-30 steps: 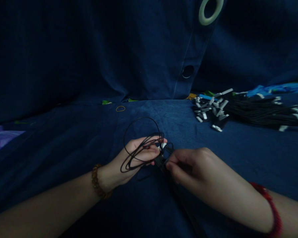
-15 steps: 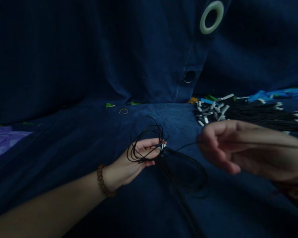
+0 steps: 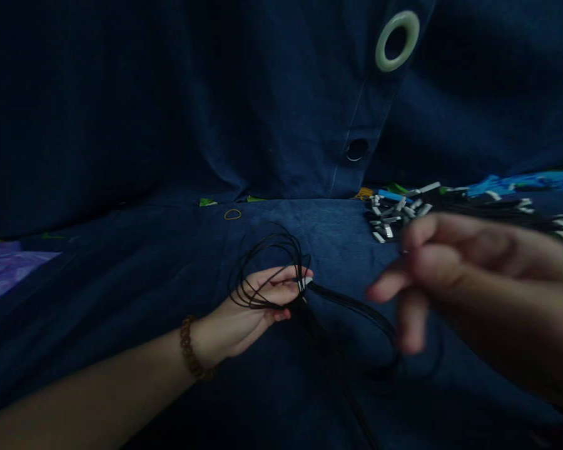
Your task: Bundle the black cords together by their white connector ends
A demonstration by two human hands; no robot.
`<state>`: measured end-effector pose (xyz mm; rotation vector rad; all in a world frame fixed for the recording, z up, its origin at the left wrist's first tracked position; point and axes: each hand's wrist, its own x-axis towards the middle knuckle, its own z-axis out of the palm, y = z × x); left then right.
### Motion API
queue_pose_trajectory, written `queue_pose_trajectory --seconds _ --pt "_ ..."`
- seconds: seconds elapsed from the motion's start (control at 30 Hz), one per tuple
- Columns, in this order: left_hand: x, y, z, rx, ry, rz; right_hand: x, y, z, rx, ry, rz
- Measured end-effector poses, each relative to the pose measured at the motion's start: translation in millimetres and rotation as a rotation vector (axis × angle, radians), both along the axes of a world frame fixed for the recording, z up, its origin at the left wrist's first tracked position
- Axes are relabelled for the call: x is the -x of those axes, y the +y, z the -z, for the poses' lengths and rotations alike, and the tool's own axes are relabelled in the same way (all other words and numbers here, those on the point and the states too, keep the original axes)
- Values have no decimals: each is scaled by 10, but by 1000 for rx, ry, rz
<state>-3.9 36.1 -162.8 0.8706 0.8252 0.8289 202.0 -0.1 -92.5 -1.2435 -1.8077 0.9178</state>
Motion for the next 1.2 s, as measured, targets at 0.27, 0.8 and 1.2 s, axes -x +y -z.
queue_pose_trajectory --seconds 0.27,0.8,1.2 --pt "18 1 10 31 -51 34 241 -77 349 -147 -483 -69" --pt "2 -6 -28 54 -2 30 265 -74 382 -215 -630 -61" --pt "-24 -7 -37 40 -12 48 293 -64 354 -218 -629 -49"
